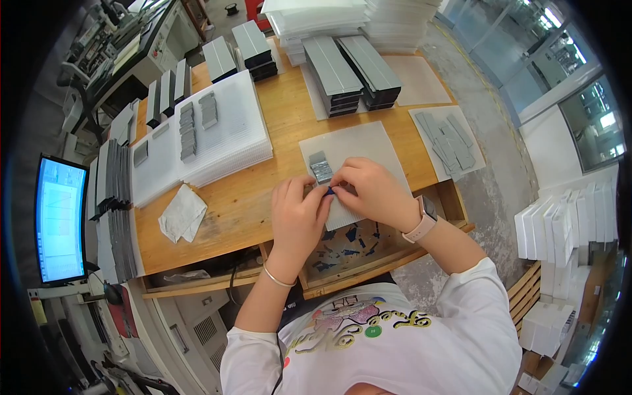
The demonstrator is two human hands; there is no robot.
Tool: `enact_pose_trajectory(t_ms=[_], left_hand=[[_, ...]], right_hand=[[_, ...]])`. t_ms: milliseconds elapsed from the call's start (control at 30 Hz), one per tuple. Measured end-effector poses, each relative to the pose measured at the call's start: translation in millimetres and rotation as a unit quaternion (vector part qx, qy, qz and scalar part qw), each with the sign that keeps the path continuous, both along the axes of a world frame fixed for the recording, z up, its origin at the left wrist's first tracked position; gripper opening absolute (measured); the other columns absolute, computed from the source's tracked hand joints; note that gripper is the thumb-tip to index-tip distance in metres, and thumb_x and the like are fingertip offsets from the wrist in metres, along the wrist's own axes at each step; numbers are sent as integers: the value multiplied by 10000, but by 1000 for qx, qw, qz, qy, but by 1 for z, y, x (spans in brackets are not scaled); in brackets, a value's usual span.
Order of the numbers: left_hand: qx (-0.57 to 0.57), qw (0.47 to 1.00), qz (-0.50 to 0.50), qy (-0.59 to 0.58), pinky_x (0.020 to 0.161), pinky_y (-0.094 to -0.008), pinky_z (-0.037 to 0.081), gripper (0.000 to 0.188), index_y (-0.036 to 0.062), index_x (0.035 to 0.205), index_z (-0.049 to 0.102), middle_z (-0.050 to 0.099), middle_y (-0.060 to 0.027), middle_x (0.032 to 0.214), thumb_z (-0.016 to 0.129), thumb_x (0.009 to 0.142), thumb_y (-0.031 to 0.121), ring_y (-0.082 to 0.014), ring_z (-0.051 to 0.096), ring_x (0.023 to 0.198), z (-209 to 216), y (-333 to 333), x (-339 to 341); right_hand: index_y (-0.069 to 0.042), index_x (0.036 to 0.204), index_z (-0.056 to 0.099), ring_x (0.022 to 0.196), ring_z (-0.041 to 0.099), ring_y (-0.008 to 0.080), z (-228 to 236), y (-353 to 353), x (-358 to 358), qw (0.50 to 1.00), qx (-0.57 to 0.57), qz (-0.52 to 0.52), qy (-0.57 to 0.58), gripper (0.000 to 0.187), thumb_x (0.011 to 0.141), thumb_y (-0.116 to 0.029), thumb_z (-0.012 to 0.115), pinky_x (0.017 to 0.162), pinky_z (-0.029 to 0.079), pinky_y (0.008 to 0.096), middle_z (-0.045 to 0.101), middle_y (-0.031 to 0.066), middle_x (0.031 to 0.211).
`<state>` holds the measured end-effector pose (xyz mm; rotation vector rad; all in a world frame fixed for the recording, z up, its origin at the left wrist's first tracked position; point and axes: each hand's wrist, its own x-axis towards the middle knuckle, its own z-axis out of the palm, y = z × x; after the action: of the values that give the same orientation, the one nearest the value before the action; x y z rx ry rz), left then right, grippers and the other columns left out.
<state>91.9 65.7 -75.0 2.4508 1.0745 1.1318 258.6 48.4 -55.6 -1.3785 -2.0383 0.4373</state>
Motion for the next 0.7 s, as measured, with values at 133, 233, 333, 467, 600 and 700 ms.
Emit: enact_pose_trajectory(t_ms=[133,233,333,467,600,700], left_hand=[[12,1000,-5,11,733,-368,387,136,34,785,603,521,-87,864,652,666,77,-260,495,823,-1,1,-1],[3,1000,-4,15,736,-368,387,128,33,777,600,523,-86,861,650,667,74,-260,497,825,0,2,0],[0,1000,-4,8,739,-367,388,113,33,766,596,525,-86,852,644,669,66,-261,498,823,-2,2,0],[-12,1000,-15,-10,736,-365,391,97,30,740,591,525,-89,832,637,657,49,-264,502,810,-2,1,-1],[-32,999,-28,-20,730,-365,397,102,28,722,587,526,-90,828,638,635,40,-266,506,807,-1,-2,-3],[-28,999,-40,-15,731,-372,400,113,24,725,585,525,-92,829,641,628,42,-269,504,809,-2,-5,-5]], right_hand=[[-21,773,585,692,535,255,2,-1,0,1000,-22,2,11,79,706,-58,607,617,446,329,528,100,736],[-22,775,595,692,535,254,1,-4,-1,1000,-2,2,2,85,705,-66,616,620,445,329,526,99,736],[-25,768,606,693,534,252,4,-8,-3,1000,11,6,-9,83,704,-74,624,623,445,329,526,97,737],[-28,753,611,694,531,251,2,-8,-2,1000,1,10,-1,73,705,-80,632,629,444,329,528,96,739],[-29,752,610,699,530,249,3,-12,-3,1000,-14,16,3,78,701,-83,636,631,444,327,530,93,743],[-27,747,608,704,530,247,1,-17,-3,1000,-12,21,-1,75,699,-80,633,632,445,325,532,92,745]])
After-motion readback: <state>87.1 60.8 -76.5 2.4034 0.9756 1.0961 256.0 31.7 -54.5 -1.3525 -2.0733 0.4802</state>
